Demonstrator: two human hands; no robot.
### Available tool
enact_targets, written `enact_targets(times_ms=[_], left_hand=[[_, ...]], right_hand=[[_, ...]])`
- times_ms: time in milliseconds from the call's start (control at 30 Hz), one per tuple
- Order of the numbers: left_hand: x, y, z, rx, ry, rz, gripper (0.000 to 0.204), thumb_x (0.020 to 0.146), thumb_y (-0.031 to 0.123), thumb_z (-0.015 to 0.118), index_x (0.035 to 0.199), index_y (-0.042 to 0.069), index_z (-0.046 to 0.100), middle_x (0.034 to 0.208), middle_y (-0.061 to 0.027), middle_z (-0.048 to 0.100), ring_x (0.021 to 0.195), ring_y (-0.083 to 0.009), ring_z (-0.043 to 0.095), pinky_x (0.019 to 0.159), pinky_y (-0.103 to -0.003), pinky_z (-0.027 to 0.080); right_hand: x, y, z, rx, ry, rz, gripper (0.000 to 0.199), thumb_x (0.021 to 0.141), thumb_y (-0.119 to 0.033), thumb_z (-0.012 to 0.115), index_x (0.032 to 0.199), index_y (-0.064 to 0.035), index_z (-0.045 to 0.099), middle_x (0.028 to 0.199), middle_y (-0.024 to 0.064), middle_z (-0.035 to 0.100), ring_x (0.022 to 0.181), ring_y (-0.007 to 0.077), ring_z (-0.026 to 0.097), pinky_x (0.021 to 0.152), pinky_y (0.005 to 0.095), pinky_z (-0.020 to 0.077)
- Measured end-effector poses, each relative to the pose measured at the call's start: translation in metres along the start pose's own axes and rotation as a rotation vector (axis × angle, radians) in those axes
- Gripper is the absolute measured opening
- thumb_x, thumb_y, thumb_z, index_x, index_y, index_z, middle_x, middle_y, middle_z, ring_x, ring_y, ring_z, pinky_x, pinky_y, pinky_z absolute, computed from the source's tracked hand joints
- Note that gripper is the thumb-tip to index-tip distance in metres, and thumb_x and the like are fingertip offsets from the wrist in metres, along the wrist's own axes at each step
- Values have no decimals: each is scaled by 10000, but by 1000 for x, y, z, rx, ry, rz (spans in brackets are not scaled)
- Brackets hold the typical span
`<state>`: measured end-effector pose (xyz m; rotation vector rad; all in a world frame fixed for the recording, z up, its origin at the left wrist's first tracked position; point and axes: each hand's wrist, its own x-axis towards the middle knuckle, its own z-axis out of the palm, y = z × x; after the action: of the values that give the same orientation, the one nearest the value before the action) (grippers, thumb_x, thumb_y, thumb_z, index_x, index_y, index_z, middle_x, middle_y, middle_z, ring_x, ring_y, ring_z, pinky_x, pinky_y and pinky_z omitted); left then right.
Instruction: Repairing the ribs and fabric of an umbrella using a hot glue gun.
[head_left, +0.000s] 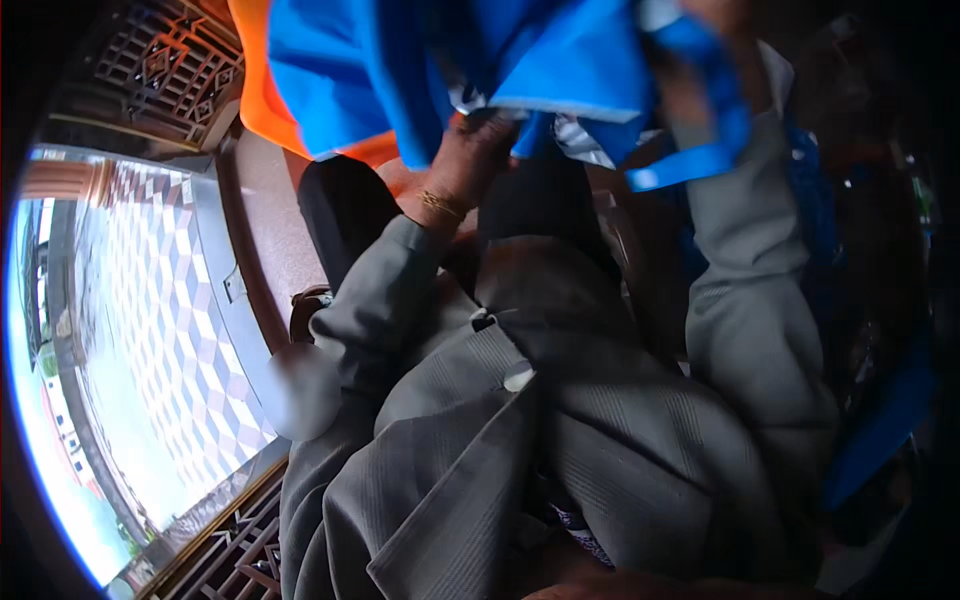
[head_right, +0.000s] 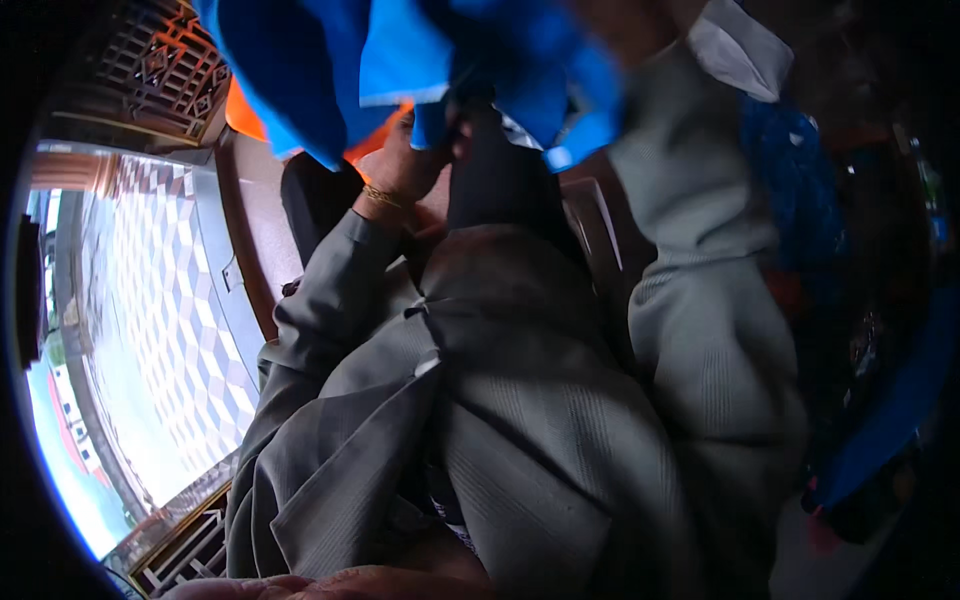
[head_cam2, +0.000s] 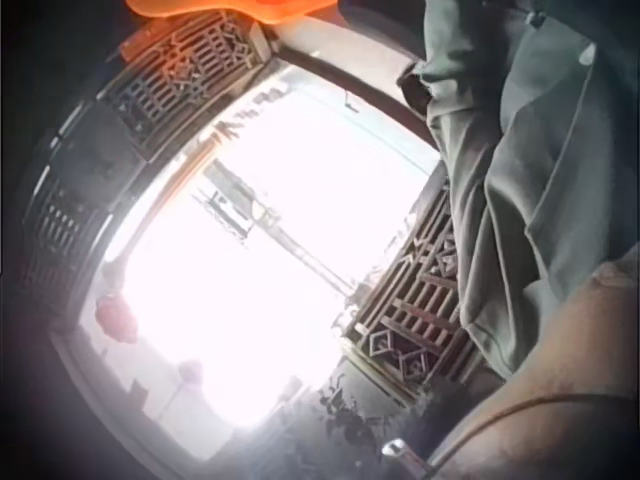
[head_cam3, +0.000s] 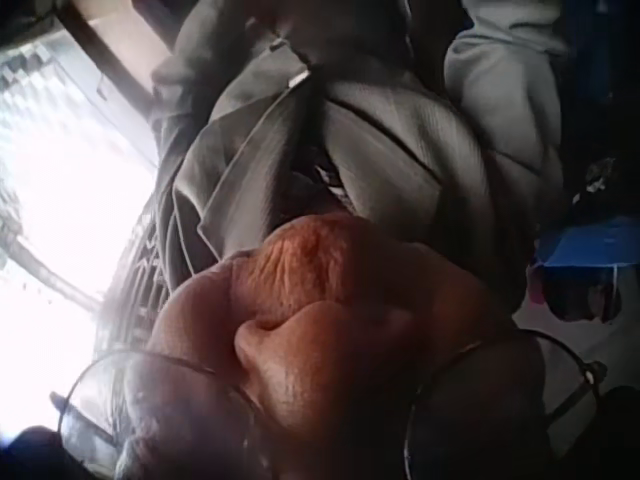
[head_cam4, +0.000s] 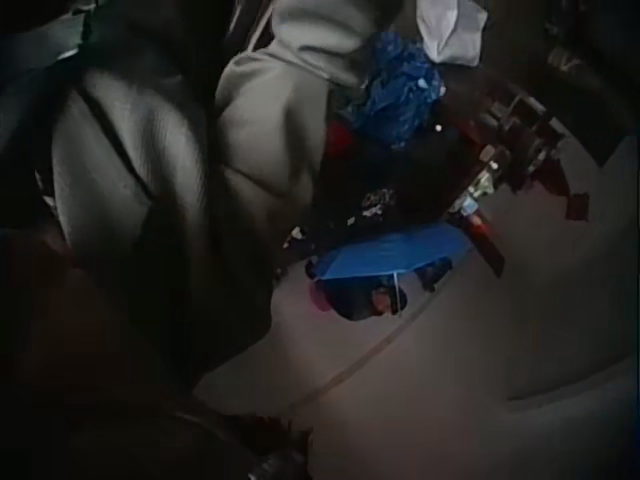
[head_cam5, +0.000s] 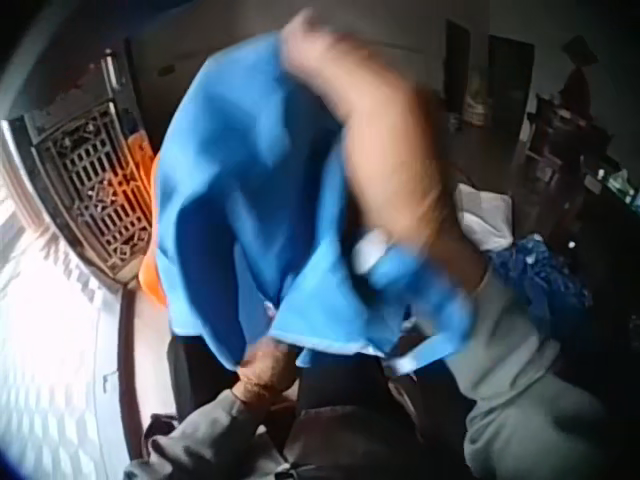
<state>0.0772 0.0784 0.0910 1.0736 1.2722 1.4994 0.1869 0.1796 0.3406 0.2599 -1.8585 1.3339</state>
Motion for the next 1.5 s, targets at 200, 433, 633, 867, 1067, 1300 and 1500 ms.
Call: enact_targets(times_ms=[200, 433, 633, 867, 1067, 1300, 1500], left_hand=[[-14, 16, -11, -89, 188, 81, 265, 870, 197, 479, 1040, -3, 513, 905, -115, 598, 665, -148, 560, 613, -251, 460], [-27, 37, -17, -139, 288, 161, 254, 868, 186, 471, 1030, -4, 519, 890, -110, 598, 665, -142, 562, 595, -248, 458], [-30, 52, -44, -79, 389, 254, 244, 867, 176, 465, 1020, -5, 525, 877, -107, 597, 665, -137, 564, 579, -246, 456], [-33, 67, -66, 13, 470, 403, 234, 866, 164, 457, 1009, -6, 531, 861, -102, 597, 665, -131, 566, 561, -244, 454], [-38, 69, -83, 89, 500, 556, 227, 864, 154, 450, 1000, -7, 536, 848, -98, 597, 665, -127, 568, 545, -242, 452], [-44, 53, -58, -464, 603, -32, 196, 856, 172, 425, 867, 39, 569, 696, -40, 577, 535, -76, 502, 453, -232, 417], [-46, 18, -46, -52, 340, -269, 186, 877, 176, 418, 878, 55, 559, 779, -38, 550, 623, -85, 487, 543, -244, 421]], right_hand=[[-69, 41, 77, -125, -246, 238, 211, 864, -140, 515, 1026, -9, 554, 997, 89, 574, 931, 144, 545, 841, 256, 420], [-211, 109, 66, 302, -114, 966, 224, 864, -193, 520, 976, -4, 564, 931, 85, 586, 858, 164, 559, 777, 293, 433], [-197, 131, 54, 111, 140, 625, 171, 837, -124, 558, 961, -6, 551, 871, 83, 591, 763, 153, 577, 685, 276, 480], [-166, 125, 84, -598, -78, 48, 143, 876, -146, 475, 946, -32, 525, 753, 73, 566, 668, 148, 564, 582, 274, 459], [-184, 97, 123, 286, -147, 747, 287, 923, -252, 366, 751, -54, 483, 556, -5, 444, 495, 82, 431, 506, 207, 348], [-196, 112, 136, 331, -248, 800, 147, 873, -134, 454, 966, -35, 510, 765, 18, 526, 673, 73, 489, 631, 200, 389], [-183, 105, 131, 602, -85, 909, 185, 842, -105, 475, 1012, -32, 463, 744, 49, 534, 641, 112, 510, 592, 233, 416]])
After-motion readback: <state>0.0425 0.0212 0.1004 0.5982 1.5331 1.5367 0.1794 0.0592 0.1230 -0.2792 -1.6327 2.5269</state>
